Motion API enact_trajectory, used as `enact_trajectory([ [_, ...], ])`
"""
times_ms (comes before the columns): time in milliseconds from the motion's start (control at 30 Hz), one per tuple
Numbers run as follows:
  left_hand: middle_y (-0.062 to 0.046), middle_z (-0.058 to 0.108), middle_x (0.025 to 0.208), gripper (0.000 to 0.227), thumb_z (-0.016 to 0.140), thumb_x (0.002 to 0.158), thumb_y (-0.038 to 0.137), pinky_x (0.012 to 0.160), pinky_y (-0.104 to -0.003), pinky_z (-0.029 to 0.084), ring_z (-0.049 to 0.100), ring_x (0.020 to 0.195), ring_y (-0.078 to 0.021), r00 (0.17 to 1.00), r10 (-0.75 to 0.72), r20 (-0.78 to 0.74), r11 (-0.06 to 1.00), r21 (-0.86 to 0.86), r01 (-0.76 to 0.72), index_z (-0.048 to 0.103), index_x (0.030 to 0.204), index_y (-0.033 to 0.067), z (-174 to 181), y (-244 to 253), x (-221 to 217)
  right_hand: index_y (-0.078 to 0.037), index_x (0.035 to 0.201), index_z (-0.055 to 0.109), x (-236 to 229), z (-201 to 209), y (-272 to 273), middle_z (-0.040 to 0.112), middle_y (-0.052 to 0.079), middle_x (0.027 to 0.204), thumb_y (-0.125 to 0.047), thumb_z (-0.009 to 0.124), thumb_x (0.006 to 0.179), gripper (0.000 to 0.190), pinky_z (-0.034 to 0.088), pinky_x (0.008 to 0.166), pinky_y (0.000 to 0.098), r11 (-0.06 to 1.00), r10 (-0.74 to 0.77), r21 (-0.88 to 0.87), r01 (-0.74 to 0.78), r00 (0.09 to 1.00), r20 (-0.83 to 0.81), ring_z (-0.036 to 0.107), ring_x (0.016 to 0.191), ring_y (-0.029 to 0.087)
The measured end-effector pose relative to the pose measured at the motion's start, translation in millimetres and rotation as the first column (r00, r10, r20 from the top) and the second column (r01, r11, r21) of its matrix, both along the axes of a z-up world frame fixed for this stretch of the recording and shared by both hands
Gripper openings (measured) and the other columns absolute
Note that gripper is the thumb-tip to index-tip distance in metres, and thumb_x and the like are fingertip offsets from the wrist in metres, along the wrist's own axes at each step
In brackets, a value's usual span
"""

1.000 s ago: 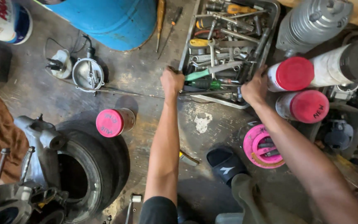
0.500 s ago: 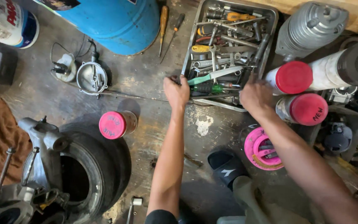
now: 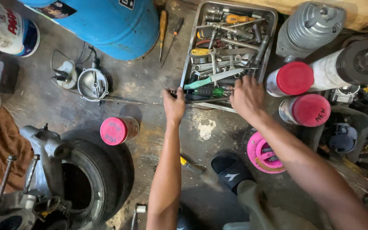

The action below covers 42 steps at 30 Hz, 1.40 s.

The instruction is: The person organizes tools and parts in a workshop, then picks up a small metal gear and installs it into a disassembled engine block resting on a tire.

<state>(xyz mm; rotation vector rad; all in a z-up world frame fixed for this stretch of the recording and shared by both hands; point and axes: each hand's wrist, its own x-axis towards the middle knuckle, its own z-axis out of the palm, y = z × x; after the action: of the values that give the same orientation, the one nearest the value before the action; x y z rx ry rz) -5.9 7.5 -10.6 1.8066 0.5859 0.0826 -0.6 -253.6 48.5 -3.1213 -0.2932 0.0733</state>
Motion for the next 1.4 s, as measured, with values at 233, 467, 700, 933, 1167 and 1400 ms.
enact_trajectory([
  [233, -0.022, 0.074, 0.097, 0.018, 0.066, 0.088, 0.013, 0.088, -0.054, 0.052, 0.07, 0.102, -0.044, 0.997, -0.065, -0.044, 0.988, 0.137, 0.071, 0.066, 0.105, 0.0071, 15.2, 5.4, 5.9, -0.004, 0.096, 0.068, 4.6, -26.3, -8.6, 0.064, 0.017, 0.089, -0.03, 0.068, 0.089, 0.026, 0.057, 0.065, 0.0511, 0.96, -0.096, 0.27, 0.08, 0.994, 0.044, 0.07, 0.083, 0.039],
  [467, -0.011, 0.078, 0.101, 0.033, 0.056, 0.096, 0.045, 0.09, -0.054, 0.057, 0.073, 0.103, -0.0392, 0.909, -0.204, -0.363, 0.821, 0.442, 0.361, 0.073, 0.118, 0.0275, -34.2, 7.4, 62.8, 0.001, 0.121, 0.056, 14.9, -56.0, -50.7, 0.061, 0.025, 0.105, -0.022, 0.072, 0.088, 0.043, 0.06, 0.065, 0.0623, 0.952, -0.291, 0.053, 0.302, 0.944, -0.153, 0.071, 0.09, 0.05],
  [700, -0.013, 0.079, 0.095, 0.035, 0.055, 0.094, 0.047, 0.089, -0.052, 0.059, 0.075, 0.099, -0.0392, 0.874, -0.139, -0.465, 0.803, 0.464, 0.374, 0.076, 0.113, 0.0262, -49.8, -3.3, 65.7, 0.007, 0.123, 0.056, 10.4, -93.4, -69.8, 0.066, 0.029, 0.101, -0.02, 0.072, 0.087, 0.049, 0.06, 0.071, 0.058, 0.978, -0.208, 0.002, 0.211, 0.967, -0.145, 0.072, 0.088, 0.051],
  [933, -0.013, 0.078, 0.092, 0.028, 0.057, 0.096, 0.038, 0.086, -0.053, 0.058, 0.074, 0.098, -0.0393, 0.939, -0.06, -0.339, 0.847, 0.48, 0.227, 0.078, 0.106, 0.0215, -6.7, 7.5, 64.0, -0.003, 0.118, 0.065, 6.3, -29.9, -28.7, 0.062, 0.02, 0.108, -0.034, 0.069, 0.089, 0.043, 0.06, 0.061, 0.0555, 0.978, -0.174, -0.122, 0.171, 0.985, -0.013, 0.074, 0.079, 0.041],
  [1167, -0.004, 0.061, 0.137, 0.033, 0.051, 0.099, 0.025, 0.085, -0.053, 0.062, 0.076, 0.091, -0.0376, 0.95, 0.06, -0.307, 0.656, 0.729, 0.194, 0.072, 0.123, 0.0201, 0.8, 31.4, 137.9, -0.011, 0.118, 0.066, 24.5, -2.7, 12.6, 0.068, 0.013, 0.099, -0.032, 0.068, 0.092, 0.034, 0.06, 0.065, 0.0546, 0.953, -0.202, 0.246, 0.174, 0.975, 0.091, 0.075, 0.085, 0.039],
  [1400, -0.009, 0.072, 0.106, 0.036, 0.046, 0.101, 0.019, 0.071, -0.05, 0.064, 0.077, 0.079, -0.037, 0.971, 0.073, -0.227, 0.525, 0.836, 0.156, 0.08, 0.098, 0.01, -80.4, 36.0, 180.3, -0.012, 0.126, 0.068, 34.3, 3.5, 16.5, 0.073, 0.013, 0.102, -0.024, 0.071, 0.091, 0.037, 0.06, 0.073, 0.0513, 0.912, -0.214, 0.384, 0.144, 0.966, 0.147, 0.074, 0.094, 0.037],
])
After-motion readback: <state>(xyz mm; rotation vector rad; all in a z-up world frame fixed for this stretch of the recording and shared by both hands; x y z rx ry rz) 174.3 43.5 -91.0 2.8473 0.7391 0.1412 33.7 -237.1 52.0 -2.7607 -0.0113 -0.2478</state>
